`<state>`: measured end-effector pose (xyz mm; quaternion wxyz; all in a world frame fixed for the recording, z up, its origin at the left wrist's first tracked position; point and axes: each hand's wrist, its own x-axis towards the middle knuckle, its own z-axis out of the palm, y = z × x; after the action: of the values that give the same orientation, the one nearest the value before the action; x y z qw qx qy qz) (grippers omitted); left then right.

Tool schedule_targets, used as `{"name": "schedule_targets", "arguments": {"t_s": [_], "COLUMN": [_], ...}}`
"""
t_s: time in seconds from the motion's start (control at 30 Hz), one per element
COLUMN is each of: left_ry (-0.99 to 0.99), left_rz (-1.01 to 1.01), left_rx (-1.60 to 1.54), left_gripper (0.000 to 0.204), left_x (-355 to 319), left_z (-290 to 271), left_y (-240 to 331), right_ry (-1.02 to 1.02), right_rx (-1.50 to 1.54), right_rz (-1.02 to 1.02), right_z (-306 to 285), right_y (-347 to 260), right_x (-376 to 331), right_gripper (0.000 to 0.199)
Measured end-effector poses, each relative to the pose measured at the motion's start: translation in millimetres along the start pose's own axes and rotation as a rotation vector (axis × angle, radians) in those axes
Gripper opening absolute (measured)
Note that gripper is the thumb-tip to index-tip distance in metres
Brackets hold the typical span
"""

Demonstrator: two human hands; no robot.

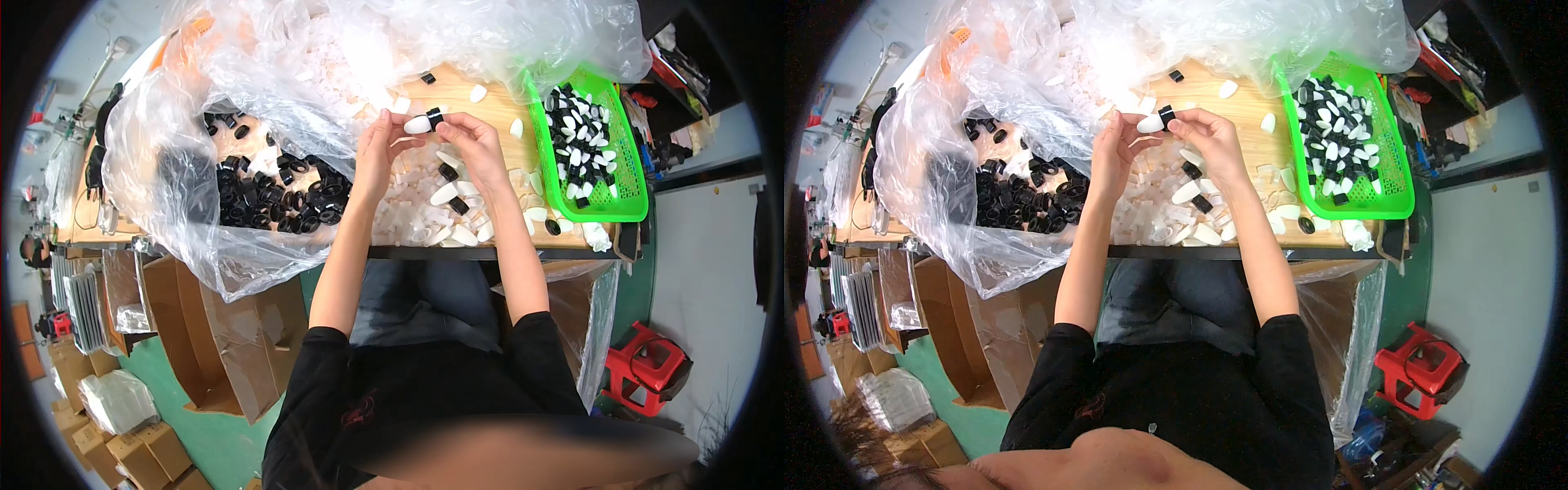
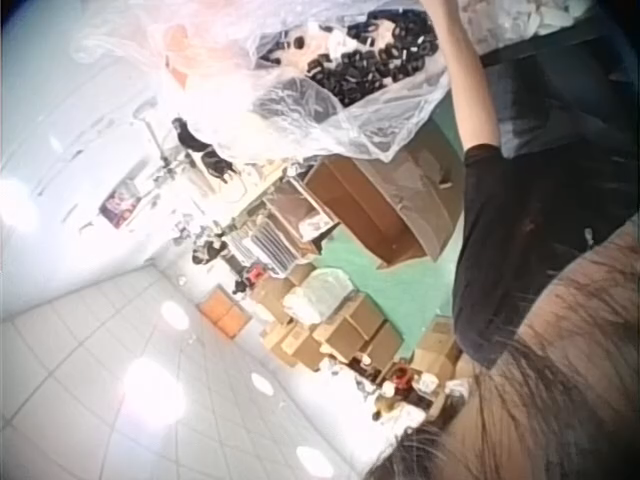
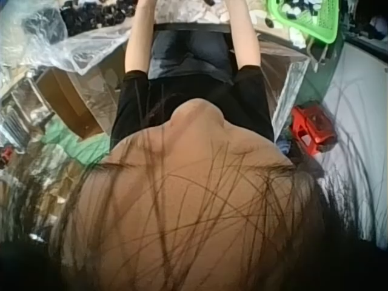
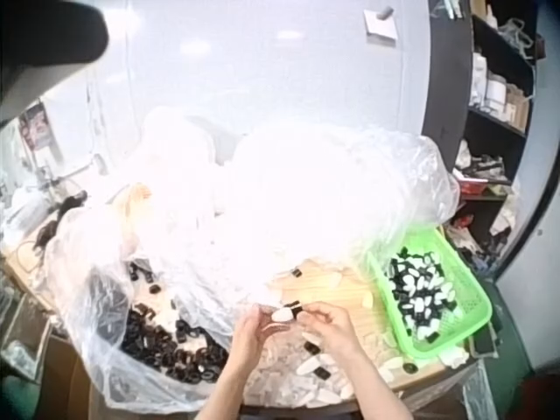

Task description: Assembling small black plastic rings onto white plastic bases at a workbench.

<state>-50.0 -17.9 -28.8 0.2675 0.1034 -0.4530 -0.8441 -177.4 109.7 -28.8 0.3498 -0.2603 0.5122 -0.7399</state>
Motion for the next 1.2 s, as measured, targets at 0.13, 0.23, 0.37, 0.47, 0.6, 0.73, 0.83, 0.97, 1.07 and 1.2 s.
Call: {"name": "schedule_targets", "arguments": {"t_s": [0.13,0.23,0.37,0.47,0.6,0.73,0.83,0.97,1.07,1.2], "left_ry": [-0.011,-0.024,-0.021,0.0,0.079,0.067,0.058,0.062,0.073,0.081], "left_rz": [0.088,0.084,0.08,0.124,0.221,0.377,0.363,0.387,0.382,0.389], "left_rx": [0.29,0.445,0.432,0.35,0.293,0.328,0.35,0.353,0.35,0.364], "left_gripper": [0.019,0.016,0.021,0.022,0.024,0.026,0.028,0.028,0.028,0.028], "left_x": [0.0,1.2,1.1,1.1,3.6,1.7,-0.1,0.3,0.2,-0.3], "left_z": [2.9,-2.2,5.5,4.9,-7.1,5.6,4.7,1.7,3.2,2.6], "left_y": [-8.1,-10.1,-9.0,-7.3,-3.8,0.9,2.8,1.3,0.3,0.6], "right_ry": [-0.009,-0.021,-0.086,-0.127,-0.038,0.01,-0.01,0.059,0.091,-0.07], "right_rx": [-0.089,-0.147,-0.26,-0.3,-0.385,-1.226,-1.329,-0.875,-1.106,-1.343], "right_rz": [-0.033,-0.069,-0.175,-0.269,-0.064,-0.318,-0.423,0.03,-0.143,-0.28], "right_z": [4.8,5.0,1.4,6.4,4.6,-9.3,-7.8,-4.5,-7.9,-11.1], "right_y": [-1.6,-0.1,-1.4,-6.8,-15.9,16.4,20.0,2.0,15.5,26.0], "right_x": [-2.9,-1.9,1.7,3.0,9.7,9.3,8.8,13.5,7.5,7.0], "right_gripper": [0.017,0.016,0.015,0.016,0.014,0.012,0.013,0.012,0.012,0.015]}}
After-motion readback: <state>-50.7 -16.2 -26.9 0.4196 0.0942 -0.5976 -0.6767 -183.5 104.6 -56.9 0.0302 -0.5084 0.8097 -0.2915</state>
